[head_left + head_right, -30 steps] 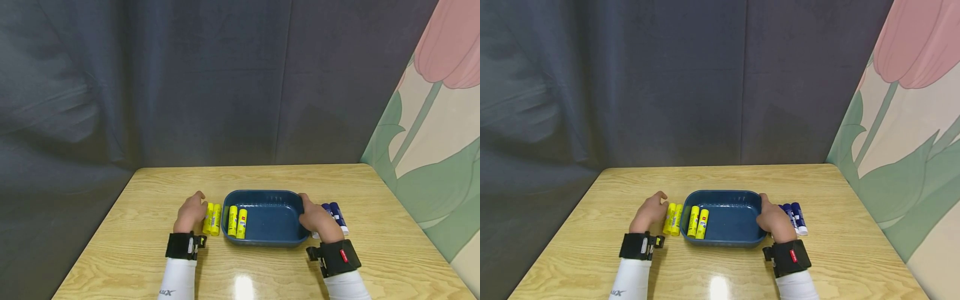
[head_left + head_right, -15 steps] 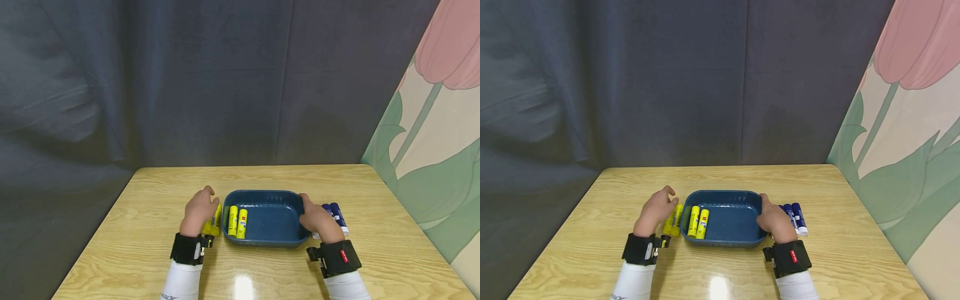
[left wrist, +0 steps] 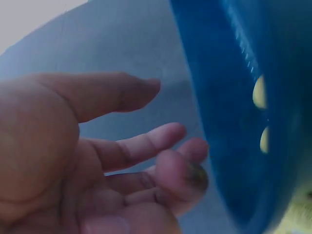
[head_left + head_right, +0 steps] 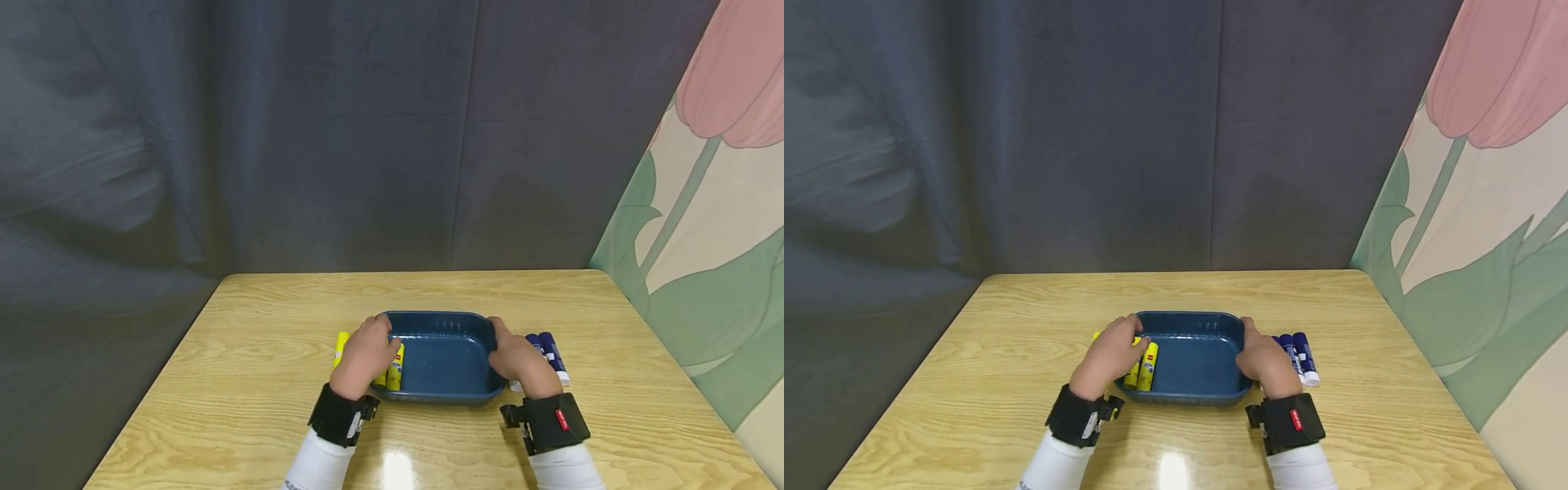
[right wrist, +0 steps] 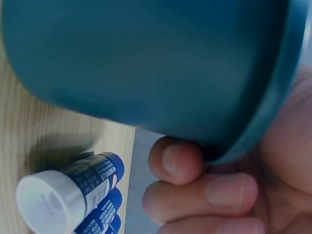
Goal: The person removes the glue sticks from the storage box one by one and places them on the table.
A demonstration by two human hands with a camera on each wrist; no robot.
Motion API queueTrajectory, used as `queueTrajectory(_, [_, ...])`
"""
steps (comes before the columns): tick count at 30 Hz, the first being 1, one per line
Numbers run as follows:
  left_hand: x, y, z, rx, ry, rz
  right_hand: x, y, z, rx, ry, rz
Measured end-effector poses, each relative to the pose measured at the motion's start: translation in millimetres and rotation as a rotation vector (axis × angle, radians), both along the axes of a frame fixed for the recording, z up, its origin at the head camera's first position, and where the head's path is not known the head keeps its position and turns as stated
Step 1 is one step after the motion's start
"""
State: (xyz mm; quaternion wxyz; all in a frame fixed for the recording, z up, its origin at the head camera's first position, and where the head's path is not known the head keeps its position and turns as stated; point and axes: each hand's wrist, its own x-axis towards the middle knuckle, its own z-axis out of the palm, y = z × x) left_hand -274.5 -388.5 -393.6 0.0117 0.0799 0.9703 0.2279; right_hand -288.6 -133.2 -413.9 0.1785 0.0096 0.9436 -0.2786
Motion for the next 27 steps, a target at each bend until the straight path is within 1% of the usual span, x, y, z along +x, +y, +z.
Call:
queueTrajectory(3, [2.2, 10.3, -5.1, -0.025, -0.057, -0.027, 0.5, -0.2, 0.3, -0.004, -0.001, -0.003])
queueTrajectory(8, [3.2, 20.6, -13.4, -0.058, -0.141, -0.010, 0.6, 0.0, 0.2, -0.006, -0.001, -0.004])
queueTrajectory(13, [2.3, 24.4, -20.6, -0.083, -0.174, -0.009, 0.4, 0.0, -0.6, -0.004, 0.008, 0.002])
queueTrajectory(18, [-0.1, 25.1, -29.2, -0.127, -0.150, -0.016, -0.6, 0.1, -1.5, 0.001, 0.013, 0.003])
queueTrajectory(24, [-2.0, 26.0, -37.9, -0.174, -0.068, -0.022, -0.7, 0.1, -1.9, -0.002, 0.012, -0.001])
queueTrajectory(27, [-2.1, 28.1, -40.9, -0.177, -0.050, -0.015, -0.7, 0.4, -2.3, -0.002, 0.017, 0.001])
